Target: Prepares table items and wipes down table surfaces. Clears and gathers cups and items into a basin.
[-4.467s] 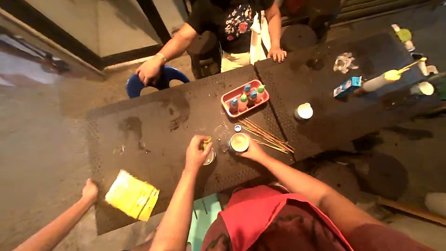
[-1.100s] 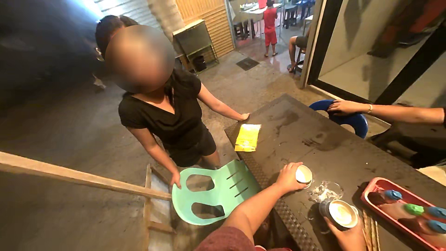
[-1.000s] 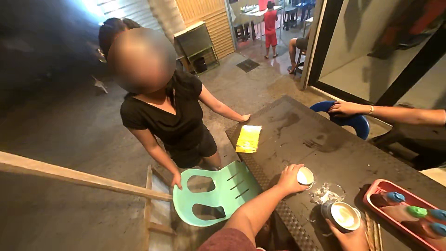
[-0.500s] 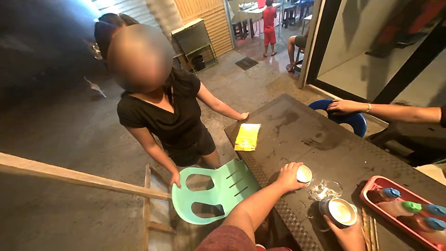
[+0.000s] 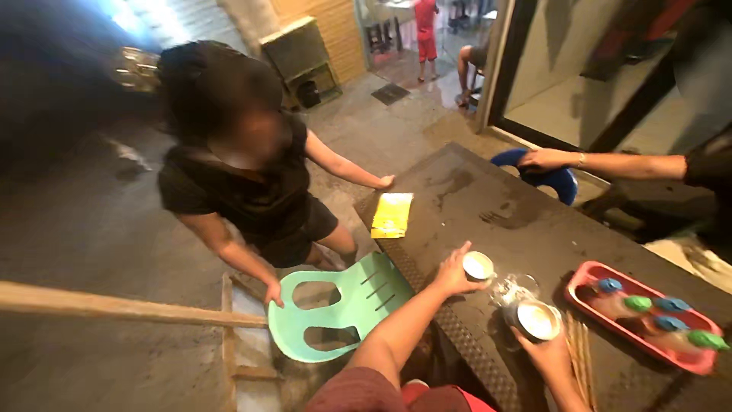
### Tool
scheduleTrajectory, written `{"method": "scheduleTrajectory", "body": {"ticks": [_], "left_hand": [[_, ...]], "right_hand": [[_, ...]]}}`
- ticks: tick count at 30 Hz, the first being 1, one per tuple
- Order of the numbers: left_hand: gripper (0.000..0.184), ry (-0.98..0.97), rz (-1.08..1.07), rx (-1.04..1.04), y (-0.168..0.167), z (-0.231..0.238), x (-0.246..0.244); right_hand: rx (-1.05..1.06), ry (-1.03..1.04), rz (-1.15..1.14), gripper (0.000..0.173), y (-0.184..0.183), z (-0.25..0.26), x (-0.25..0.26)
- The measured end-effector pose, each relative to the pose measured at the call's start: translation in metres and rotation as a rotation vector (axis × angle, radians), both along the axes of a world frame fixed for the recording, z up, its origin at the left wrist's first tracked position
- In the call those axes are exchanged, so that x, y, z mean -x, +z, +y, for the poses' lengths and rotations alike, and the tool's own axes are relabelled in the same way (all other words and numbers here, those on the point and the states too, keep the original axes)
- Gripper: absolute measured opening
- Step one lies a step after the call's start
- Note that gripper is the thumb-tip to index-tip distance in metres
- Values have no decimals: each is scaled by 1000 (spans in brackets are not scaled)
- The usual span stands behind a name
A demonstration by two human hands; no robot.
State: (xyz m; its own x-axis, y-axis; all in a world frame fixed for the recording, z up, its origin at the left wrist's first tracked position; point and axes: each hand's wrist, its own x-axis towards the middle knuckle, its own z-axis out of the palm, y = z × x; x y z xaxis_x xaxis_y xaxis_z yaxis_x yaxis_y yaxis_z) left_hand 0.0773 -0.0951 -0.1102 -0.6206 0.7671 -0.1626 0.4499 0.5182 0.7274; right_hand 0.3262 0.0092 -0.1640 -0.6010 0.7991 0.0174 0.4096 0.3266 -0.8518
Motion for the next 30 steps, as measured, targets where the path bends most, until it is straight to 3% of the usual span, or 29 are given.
{"method": "scheduleTrajectory", "body": {"ticks": [3,7,11,16,21,26,30], "left_hand": [[128,33,-56,-46,-21,-7,-2],[134,70,-106,-108,-59,-9,-6],[138,134,-161,-97,-76,0,-18],[143,225,-194,-291,-85,15,-28],[124,238,-200,-441,-68,19,-26],[101,260,-175,-425,-60,21,-25],[96,228,-203,-402,-58,22,-26]], "right_hand": [[35,-9,-29,105,10,-1,-5],[72,-6,-3,118,2,8,-7],[47,-10,72,118,-15,9,-7],[86,-62,116,119,-16,0,-8],[152,-157,119,118,-20,-12,-8],[167,-150,130,117,-20,-16,-3],[164,-163,99,116,-11,-17,1]]}}
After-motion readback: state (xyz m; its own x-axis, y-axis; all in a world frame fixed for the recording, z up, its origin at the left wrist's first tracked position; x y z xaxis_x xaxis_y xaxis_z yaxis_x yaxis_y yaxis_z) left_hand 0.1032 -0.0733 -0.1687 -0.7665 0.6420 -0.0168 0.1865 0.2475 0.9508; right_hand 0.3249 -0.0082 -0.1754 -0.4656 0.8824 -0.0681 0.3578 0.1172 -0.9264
